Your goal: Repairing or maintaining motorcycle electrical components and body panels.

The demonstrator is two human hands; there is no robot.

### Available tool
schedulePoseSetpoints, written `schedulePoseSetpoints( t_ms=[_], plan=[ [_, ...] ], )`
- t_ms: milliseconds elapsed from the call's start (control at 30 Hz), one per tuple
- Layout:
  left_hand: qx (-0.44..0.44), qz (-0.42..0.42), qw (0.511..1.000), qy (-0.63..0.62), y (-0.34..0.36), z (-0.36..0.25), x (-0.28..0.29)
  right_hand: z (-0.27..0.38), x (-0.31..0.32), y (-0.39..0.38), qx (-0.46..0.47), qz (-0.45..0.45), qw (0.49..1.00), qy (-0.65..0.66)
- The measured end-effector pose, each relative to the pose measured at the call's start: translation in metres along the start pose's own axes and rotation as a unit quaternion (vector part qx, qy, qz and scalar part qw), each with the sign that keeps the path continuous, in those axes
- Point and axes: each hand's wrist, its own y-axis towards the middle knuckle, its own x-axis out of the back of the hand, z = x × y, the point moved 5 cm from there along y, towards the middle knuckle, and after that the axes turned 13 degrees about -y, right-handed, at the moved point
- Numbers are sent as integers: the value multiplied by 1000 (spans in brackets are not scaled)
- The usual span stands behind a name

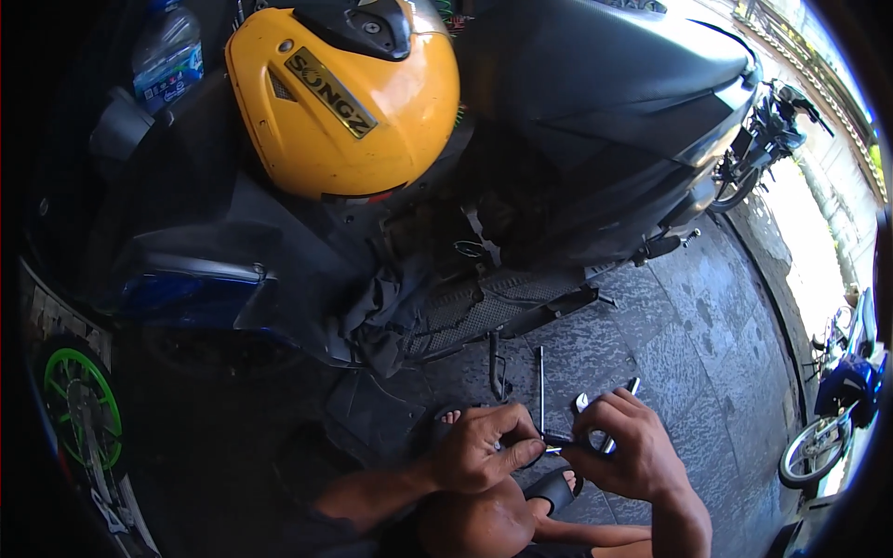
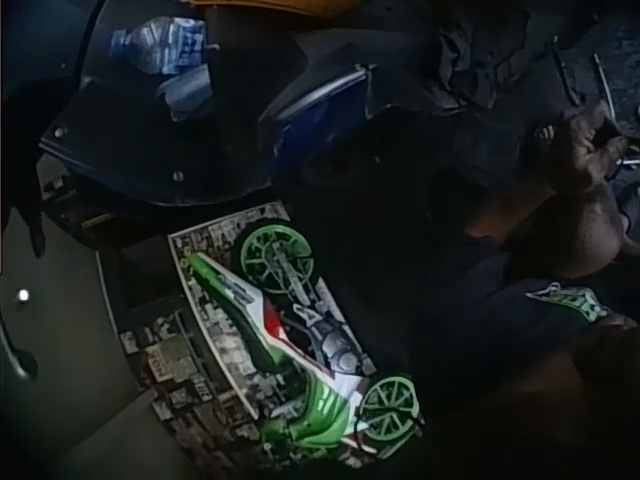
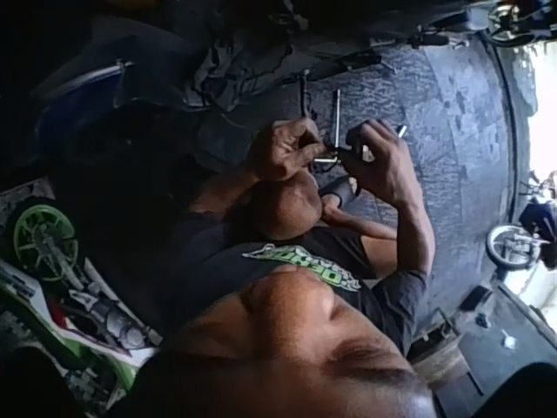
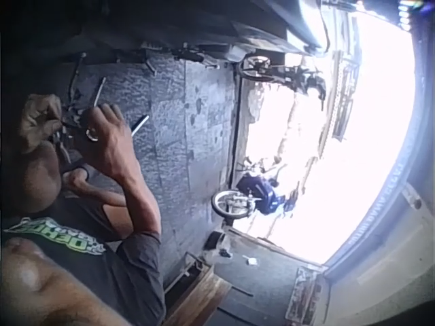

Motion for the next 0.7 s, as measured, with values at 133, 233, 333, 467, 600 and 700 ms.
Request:
schedulePoseSetpoints(
  t_ms=[133,233,333,467,600,700],
  plan=[
    [-40,4,999,5,-13,1,-1,30,14,5,70,28,989,-128],
    [-56,32,991,120,-6,-8,2,53,21,9,99,-14,978,-183],
    [-128,40,979,152,3,-34,-6,80,32,21,100,54,963,-246],
    [-184,74,967,157,5,-36,-13,88,25,24,135,65,960,-237],
    [-237,91,960,118,3,-41,-14,92,23,18,154,45,959,-234],
    [-198,109,970,89,-2,-55,-10,101,21,17,200,-5,949,-244]
  ],
)
